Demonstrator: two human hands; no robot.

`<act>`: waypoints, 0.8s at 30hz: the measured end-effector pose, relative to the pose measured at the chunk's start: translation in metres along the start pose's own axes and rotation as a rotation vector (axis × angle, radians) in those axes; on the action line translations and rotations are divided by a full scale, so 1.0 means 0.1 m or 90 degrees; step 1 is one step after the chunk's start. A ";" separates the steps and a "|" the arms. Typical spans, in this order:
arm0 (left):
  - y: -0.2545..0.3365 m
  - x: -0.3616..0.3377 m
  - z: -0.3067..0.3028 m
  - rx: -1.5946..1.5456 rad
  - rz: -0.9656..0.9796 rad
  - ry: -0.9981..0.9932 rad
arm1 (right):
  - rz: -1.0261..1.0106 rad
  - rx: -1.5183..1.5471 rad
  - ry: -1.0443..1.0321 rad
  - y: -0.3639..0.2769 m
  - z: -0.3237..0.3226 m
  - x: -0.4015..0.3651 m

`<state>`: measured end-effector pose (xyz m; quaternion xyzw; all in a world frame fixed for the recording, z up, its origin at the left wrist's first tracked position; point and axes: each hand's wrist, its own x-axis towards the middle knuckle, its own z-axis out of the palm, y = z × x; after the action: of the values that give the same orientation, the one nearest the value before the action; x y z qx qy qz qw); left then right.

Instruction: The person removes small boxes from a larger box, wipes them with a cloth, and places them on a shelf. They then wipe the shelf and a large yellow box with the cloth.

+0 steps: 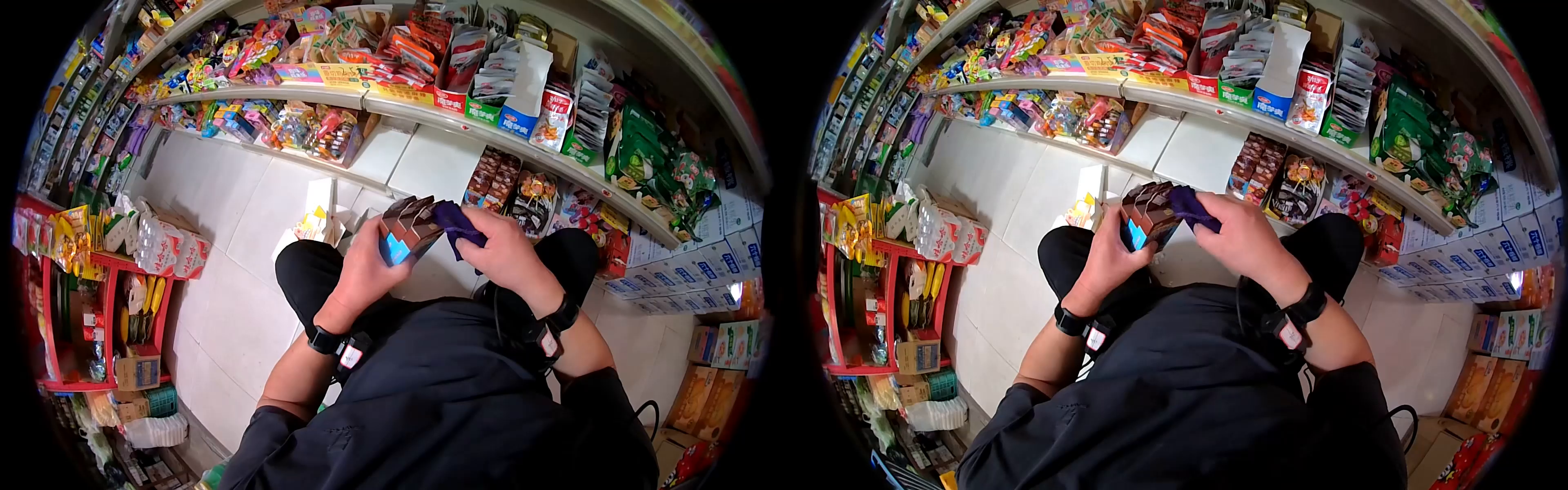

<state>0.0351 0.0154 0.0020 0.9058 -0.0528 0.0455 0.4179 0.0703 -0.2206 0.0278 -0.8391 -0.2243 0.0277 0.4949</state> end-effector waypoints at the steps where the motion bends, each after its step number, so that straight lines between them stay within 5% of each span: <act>1: -0.01 0.01 0.01 0.034 0.020 0.006 | -0.001 -0.001 0.001 -0.04 0.01 -0.01; 8: 0.04 0.04 0.00 0.097 0.087 0.052 | -0.204 -0.120 0.023 -0.17 0.07 -0.03; 13: 0.05 -0.02 -0.01 0.014 0.052 0.032 | -0.212 -0.258 0.102 0.05 0.08 -0.04; 17: 0.02 -0.03 0.03 -0.067 0.045 0.039 | -0.173 -0.187 0.127 0.18 0.15 -0.07; 24: -0.03 0.07 0.08 0.174 0.134 0.072 | -0.214 -0.247 0.096 -0.10 0.17 -0.13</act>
<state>0.0423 0.0105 -0.0044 0.9396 -0.1169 0.1463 0.2865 0.0508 -0.2077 0.0258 -0.8691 -0.3241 -0.1606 0.3374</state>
